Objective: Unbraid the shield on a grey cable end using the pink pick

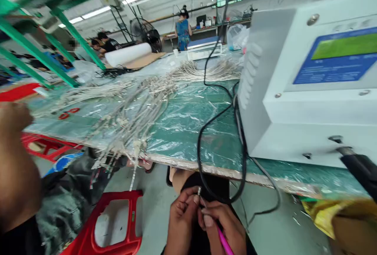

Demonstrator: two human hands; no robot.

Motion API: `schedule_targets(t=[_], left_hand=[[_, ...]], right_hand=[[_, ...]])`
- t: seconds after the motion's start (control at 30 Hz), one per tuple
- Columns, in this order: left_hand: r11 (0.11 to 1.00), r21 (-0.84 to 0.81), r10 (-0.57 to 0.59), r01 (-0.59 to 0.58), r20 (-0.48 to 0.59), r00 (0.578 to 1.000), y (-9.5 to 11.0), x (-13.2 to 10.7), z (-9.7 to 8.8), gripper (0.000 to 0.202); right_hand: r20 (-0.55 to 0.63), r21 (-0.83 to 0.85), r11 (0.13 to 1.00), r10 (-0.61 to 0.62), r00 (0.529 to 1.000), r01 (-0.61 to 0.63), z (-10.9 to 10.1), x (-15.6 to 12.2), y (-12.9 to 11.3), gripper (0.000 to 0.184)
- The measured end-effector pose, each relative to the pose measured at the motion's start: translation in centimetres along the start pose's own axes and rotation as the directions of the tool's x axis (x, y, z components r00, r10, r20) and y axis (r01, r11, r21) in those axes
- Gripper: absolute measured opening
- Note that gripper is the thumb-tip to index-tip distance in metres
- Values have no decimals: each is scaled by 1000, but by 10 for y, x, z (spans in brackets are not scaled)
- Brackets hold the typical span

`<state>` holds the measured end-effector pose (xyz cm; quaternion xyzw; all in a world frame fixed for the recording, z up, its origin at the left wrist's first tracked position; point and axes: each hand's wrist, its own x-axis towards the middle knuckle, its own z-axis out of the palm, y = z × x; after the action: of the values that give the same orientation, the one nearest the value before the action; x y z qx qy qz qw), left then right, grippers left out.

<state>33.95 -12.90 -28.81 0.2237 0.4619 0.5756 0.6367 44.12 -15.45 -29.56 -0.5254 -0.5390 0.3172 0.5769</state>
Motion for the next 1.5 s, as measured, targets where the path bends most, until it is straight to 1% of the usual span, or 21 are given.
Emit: schedule_targets(t=[0.07, 0.13, 0.3, 0.47, 0.6, 0.67, 0.77, 0.87, 1.1, 1.3, 1.5], left_hand=[[1000, 5, -21, 21, 5, 1000, 3, -1, -1, 29], [999, 11, -39, 38, 12, 999, 4, -1, -1, 26], [999, 37, -37, 37, 14, 999, 7, -1, 3, 23], [997, 68, -37, 36, 18, 999, 9, 0, 3, 24], [995, 89, -46, 44, 22, 999, 9, -2, 3, 24], [995, 95, -47, 45, 24, 999, 9, -2, 5, 23], [995, 91, -37, 36, 10, 999, 10, -2, 6, 23], [995, 90, -30, 30, -4, 1000, 9, -2, 5, 22], [995, 94, -37, 37, -1, 999, 9, -1, 4, 21], [995, 89, -42, 43, -10, 999, 11, -3, 7, 22], [996, 83, -38, 39, -13, 999, 9, -4, 7, 23]], right_hand=[[81, 10, 999, -43, 996, 43, -1, 5, -3, 26], [112, -1, 998, -61, 992, 62, -2, 9, -3, 27], [129, -18, 996, -89, 988, 92, -5, 12, -1, 24], [131, -47, 995, -80, 988, 87, -4, 12, 1, 23], [81, -80, 993, -74, 994, 81, -5, 11, 5, 14], [61, -82, 993, -77, 995, 81, -6, 11, 6, 17], [106, -54, 993, -103, 989, 109, -7, 12, 3, 15], [167, -15, 991, -132, 977, 136, -8, 12, 0, 20], [191, -21, 994, -102, 976, 108, -7, 8, 2, 20], [152, -63, 993, -89, 984, 99, -5, 9, -1, 22], [70, -100, 990, -93, 993, 99, -5, 11, 1, 17]])
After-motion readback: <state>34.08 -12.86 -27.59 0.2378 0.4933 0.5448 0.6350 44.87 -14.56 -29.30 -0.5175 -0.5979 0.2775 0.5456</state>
